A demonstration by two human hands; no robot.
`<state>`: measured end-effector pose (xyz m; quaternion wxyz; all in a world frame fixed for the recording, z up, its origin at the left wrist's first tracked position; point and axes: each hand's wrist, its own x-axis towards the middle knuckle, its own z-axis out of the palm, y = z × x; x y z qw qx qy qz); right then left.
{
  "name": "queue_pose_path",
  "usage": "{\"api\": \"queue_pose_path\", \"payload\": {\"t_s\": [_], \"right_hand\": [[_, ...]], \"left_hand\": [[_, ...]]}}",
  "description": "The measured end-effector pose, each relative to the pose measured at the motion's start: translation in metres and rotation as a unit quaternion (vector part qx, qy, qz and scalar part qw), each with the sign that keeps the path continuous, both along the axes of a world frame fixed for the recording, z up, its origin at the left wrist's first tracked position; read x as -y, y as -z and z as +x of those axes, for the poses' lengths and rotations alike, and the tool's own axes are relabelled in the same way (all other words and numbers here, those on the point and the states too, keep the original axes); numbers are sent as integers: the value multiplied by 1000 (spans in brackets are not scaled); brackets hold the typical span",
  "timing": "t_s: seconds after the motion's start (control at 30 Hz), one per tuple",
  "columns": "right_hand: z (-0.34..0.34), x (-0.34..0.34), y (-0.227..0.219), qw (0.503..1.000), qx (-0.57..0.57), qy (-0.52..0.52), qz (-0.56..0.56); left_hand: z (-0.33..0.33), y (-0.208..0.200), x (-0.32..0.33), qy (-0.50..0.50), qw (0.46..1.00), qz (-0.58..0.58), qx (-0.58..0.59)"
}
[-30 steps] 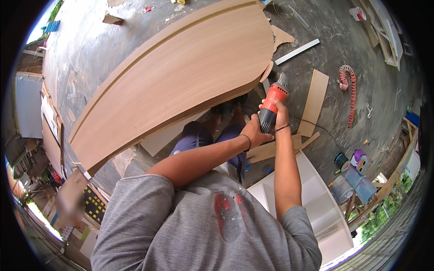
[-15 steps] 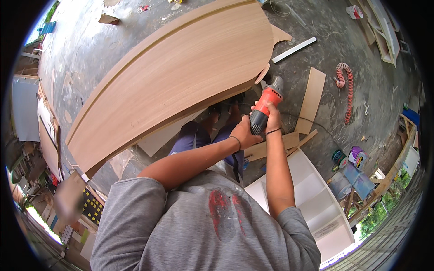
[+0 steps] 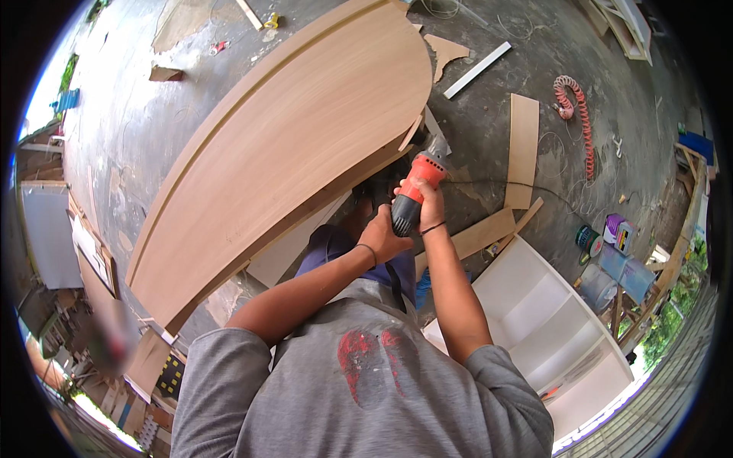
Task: The person uses a hand saw to trim the edge of a curved wooden board and then uses a power sander to smooth the edge of the board.
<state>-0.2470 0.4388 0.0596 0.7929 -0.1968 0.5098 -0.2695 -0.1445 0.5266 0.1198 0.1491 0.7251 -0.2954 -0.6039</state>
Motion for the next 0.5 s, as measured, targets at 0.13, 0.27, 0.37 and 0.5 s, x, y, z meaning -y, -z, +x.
{"api": "queue_pose_path", "payload": {"t_s": [0.13, 0.27, 0.37, 0.5], "right_hand": [[12, -22, 6, 999, 4, 42, -27], [18, -46, 10, 997, 13, 71, -11], [15, -49, 1, 997, 6, 72, -12], [-5, -14, -7, 996, 8, 86, 13]], "left_hand": [[14, 0, -17, 33, 999, -5, 21], [24, -6, -32, 53, 998, -15, 24], [23, -10, -34, 73, 997, -12, 21], [2, -13, -4, 76, 996, -30, 20]]}}
